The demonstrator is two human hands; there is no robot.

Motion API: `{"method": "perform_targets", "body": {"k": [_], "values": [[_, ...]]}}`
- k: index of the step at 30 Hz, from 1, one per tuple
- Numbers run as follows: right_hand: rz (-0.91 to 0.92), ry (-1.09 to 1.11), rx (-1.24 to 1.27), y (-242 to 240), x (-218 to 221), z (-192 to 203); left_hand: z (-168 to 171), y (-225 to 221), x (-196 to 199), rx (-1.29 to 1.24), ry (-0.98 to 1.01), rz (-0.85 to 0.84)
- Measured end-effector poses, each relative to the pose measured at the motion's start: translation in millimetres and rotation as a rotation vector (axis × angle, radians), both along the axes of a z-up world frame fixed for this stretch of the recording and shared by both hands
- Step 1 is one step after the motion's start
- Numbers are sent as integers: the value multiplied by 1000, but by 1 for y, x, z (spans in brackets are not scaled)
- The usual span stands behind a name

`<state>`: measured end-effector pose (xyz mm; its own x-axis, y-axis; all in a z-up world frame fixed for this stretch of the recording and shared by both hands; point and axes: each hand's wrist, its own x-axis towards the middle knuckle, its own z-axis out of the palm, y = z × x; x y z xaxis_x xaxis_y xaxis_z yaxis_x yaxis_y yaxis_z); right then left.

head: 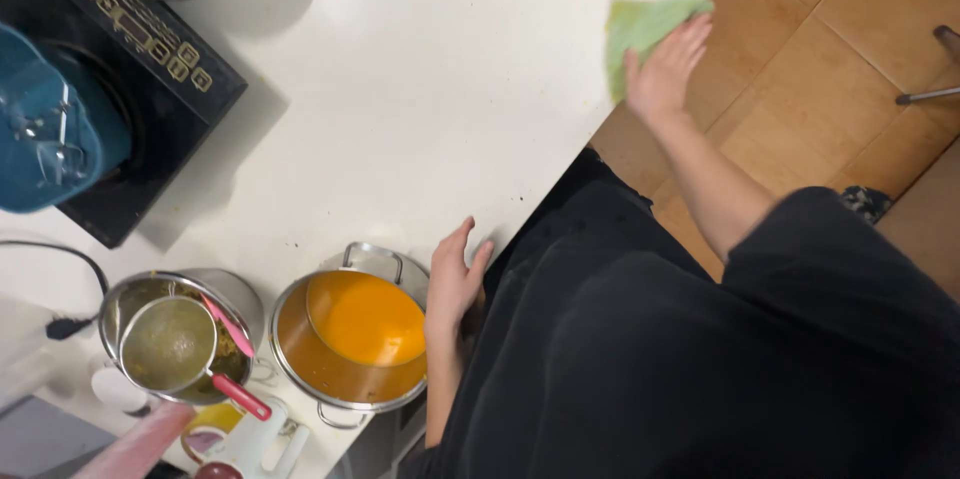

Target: Clean the counter with a rag and strain passion fruit pulp or a similar mixture into a pot of liquid.

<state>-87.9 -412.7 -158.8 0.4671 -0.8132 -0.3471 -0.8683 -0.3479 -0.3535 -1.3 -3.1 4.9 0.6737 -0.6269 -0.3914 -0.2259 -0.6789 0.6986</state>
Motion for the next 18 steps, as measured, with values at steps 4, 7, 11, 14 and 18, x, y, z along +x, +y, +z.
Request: {"method": "perform_targets", "body": {"k": [4, 7, 11, 14, 18], "values": [[272, 114, 31, 10, 33, 9, 8, -23, 11, 3, -11, -70], [116, -7, -168, -43, 40, -35, 25, -22, 6, -19, -60, -111], [197, -25, -45, -38, 40, 5, 27, -15, 7, -61, -51, -76], [309, 153, 57, -41, 49, 0, 21, 0, 5, 9, -51, -72], [294, 63, -108, -43, 60, -9, 17, 3, 9, -15, -89, -100]]}}
